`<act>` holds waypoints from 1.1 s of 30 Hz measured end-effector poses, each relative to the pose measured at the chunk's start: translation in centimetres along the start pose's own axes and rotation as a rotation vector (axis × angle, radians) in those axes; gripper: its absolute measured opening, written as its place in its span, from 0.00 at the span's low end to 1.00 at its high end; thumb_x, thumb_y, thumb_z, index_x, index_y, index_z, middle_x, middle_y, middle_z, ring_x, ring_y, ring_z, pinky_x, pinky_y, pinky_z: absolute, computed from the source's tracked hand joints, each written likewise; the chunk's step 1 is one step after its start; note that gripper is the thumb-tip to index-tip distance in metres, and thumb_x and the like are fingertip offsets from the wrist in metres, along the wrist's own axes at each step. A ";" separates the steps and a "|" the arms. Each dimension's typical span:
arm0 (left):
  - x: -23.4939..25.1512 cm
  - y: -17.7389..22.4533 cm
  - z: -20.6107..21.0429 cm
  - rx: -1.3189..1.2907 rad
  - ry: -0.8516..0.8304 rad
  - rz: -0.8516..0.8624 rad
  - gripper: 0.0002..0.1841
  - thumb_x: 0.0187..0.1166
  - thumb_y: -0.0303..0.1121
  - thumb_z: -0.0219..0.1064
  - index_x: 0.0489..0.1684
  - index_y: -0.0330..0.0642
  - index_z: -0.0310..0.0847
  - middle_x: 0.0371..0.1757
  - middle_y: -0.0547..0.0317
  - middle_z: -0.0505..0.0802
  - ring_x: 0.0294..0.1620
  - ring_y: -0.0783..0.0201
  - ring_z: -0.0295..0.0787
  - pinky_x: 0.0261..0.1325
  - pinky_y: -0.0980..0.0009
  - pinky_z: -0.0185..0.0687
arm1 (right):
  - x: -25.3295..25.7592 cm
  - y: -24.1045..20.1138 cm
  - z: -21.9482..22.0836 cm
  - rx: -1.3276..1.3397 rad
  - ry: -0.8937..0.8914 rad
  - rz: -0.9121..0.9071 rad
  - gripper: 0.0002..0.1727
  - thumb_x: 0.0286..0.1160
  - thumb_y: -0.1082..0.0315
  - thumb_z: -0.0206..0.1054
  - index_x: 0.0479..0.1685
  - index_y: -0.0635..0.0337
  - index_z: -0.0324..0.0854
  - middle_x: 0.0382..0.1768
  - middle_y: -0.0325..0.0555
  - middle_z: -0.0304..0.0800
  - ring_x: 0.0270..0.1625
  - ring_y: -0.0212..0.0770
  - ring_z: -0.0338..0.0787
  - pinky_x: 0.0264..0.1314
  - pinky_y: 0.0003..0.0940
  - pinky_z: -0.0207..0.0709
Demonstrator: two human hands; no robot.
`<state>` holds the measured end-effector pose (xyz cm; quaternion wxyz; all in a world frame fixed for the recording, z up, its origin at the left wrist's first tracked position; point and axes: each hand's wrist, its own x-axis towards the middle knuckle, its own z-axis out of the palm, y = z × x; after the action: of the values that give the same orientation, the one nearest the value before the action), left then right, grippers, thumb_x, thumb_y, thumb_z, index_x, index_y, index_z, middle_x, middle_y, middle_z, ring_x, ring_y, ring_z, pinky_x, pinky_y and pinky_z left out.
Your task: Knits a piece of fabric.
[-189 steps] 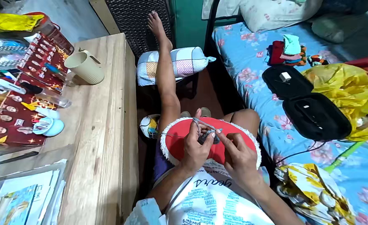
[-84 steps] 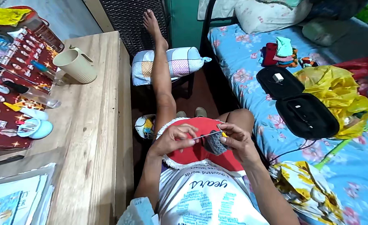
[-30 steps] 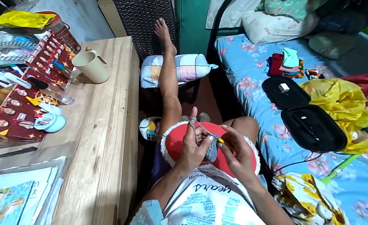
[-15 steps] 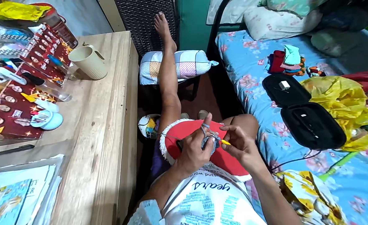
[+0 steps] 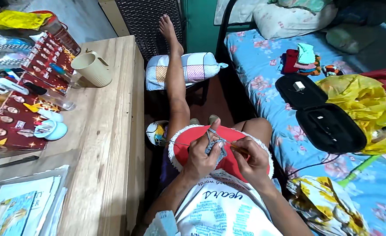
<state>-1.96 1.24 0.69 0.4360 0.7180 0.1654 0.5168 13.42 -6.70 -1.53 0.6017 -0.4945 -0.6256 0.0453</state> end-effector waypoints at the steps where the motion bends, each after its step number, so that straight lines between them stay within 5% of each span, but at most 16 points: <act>1: 0.2 0.0 -0.4 -0.027 -0.035 -0.018 0.25 0.77 0.20 0.63 0.73 0.16 0.71 0.40 0.51 0.95 0.42 0.75 0.91 0.53 0.77 0.87 | 0.1 0.0 -0.2 -0.034 -0.010 -0.027 0.05 0.75 0.75 0.63 0.43 0.68 0.82 0.35 0.48 0.84 0.34 0.22 0.82 0.37 0.09 0.75; 6: 1.0 0.1 -2.1 -0.238 -0.150 -0.170 0.26 0.76 0.18 0.57 0.76 0.18 0.69 0.39 0.63 0.93 0.39 0.80 0.87 0.50 0.79 0.85 | -0.1 0.5 -1.1 0.057 -0.100 0.001 0.05 0.77 0.74 0.63 0.44 0.67 0.81 0.37 0.46 0.85 0.36 0.21 0.82 0.38 0.09 0.75; 10: 1.1 -0.1 -2.0 -0.327 -0.167 -0.251 0.26 0.75 0.18 0.57 0.75 0.20 0.70 0.38 0.66 0.92 0.39 0.79 0.87 0.50 0.78 0.85 | -0.3 0.3 -1.7 0.333 -0.166 0.261 0.05 0.72 0.72 0.69 0.44 0.57 0.85 0.38 0.32 0.88 0.38 0.17 0.84 0.40 0.11 0.80; 16: 0.0 -1.2 0.0 0.292 -0.096 0.131 0.19 0.77 0.24 0.62 0.63 0.23 0.85 0.35 0.45 0.95 0.35 0.65 0.91 0.47 0.73 0.87 | 1.1 -1.6 -1.3 0.368 -0.166 0.501 0.08 0.67 0.78 0.66 0.44 0.62 0.83 0.33 0.29 0.89 0.27 0.16 0.81 0.28 0.12 0.75; 18: -0.5 -1.7 0.9 0.349 -0.044 0.219 0.17 0.76 0.25 0.63 0.57 0.24 0.88 0.31 0.45 0.93 0.31 0.63 0.88 0.41 0.75 0.84 | 1.8 -2.2 -1.1 0.469 -0.151 0.627 0.09 0.68 0.79 0.65 0.44 0.60 0.80 0.32 0.30 0.88 0.21 0.17 0.78 0.22 0.13 0.72; 20: -0.4 -1.5 1.0 0.212 -0.021 0.185 0.16 0.77 0.24 0.63 0.57 0.22 0.87 0.35 0.45 0.94 0.37 0.67 0.91 0.48 0.76 0.86 | 2.0 -2.1 -0.9 0.669 -0.096 0.700 0.09 0.67 0.80 0.67 0.42 0.58 0.82 0.32 0.33 0.90 0.18 0.20 0.77 0.18 0.15 0.70; 23: 0.3 -0.1 0.3 -0.156 -0.044 -0.012 0.17 0.75 0.20 0.63 0.60 0.20 0.83 0.44 0.54 0.95 0.45 0.78 0.90 0.57 0.78 0.86 | 0.9 -1.5 -0.5 0.592 -0.036 0.516 0.10 0.66 0.78 0.70 0.43 0.55 0.86 0.37 0.30 0.92 0.28 0.17 0.83 0.29 0.12 0.77; 25: 0.6 0.4 -0.3 -0.330 -0.060 -0.147 0.18 0.71 0.18 0.61 0.60 0.23 0.82 0.44 0.65 0.94 0.42 0.81 0.88 0.51 0.79 0.86 | 0.1 -0.8 -0.3 0.272 -0.026 0.239 0.05 0.71 0.75 0.67 0.42 0.62 0.83 0.38 0.36 0.88 0.36 0.17 0.84 0.37 0.10 0.79; 28: 1.0 0.3 -1.1 -0.494 -0.085 -0.273 0.23 0.69 0.17 0.60 0.65 0.23 0.79 0.36 0.72 0.92 0.35 0.80 0.87 0.43 0.79 0.85 | -0.2 -0.1 -0.5 -0.009 -0.032 -0.027 0.04 0.74 0.73 0.62 0.41 0.65 0.80 0.35 0.47 0.85 0.33 0.22 0.82 0.35 0.10 0.74; 30: 1.1 0.1 -1.4 -0.591 -0.093 -0.357 0.24 0.67 0.17 0.59 0.67 0.24 0.79 0.33 0.74 0.91 0.32 0.80 0.85 0.41 0.80 0.84 | -0.3 0.1 -0.6 0.012 -0.049 -0.037 0.04 0.75 0.73 0.62 0.42 0.64 0.80 0.36 0.46 0.84 0.34 0.22 0.81 0.35 0.10 0.74; 33: 1.1 -0.2 -1.6 -0.725 -0.112 -0.446 0.25 0.65 0.17 0.59 0.67 0.27 0.80 0.31 0.74 0.91 0.30 0.80 0.86 0.39 0.81 0.84 | -0.9 0.0 -0.6 0.336 -0.058 0.221 0.06 0.71 0.72 0.69 0.43 0.55 0.85 0.38 0.33 0.88 0.36 0.17 0.84 0.37 0.10 0.79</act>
<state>-2.87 2.81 1.28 0.7694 0.4920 0.1003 0.3947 13.76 -7.62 -2.02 0.6487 -0.4513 -0.5685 0.2288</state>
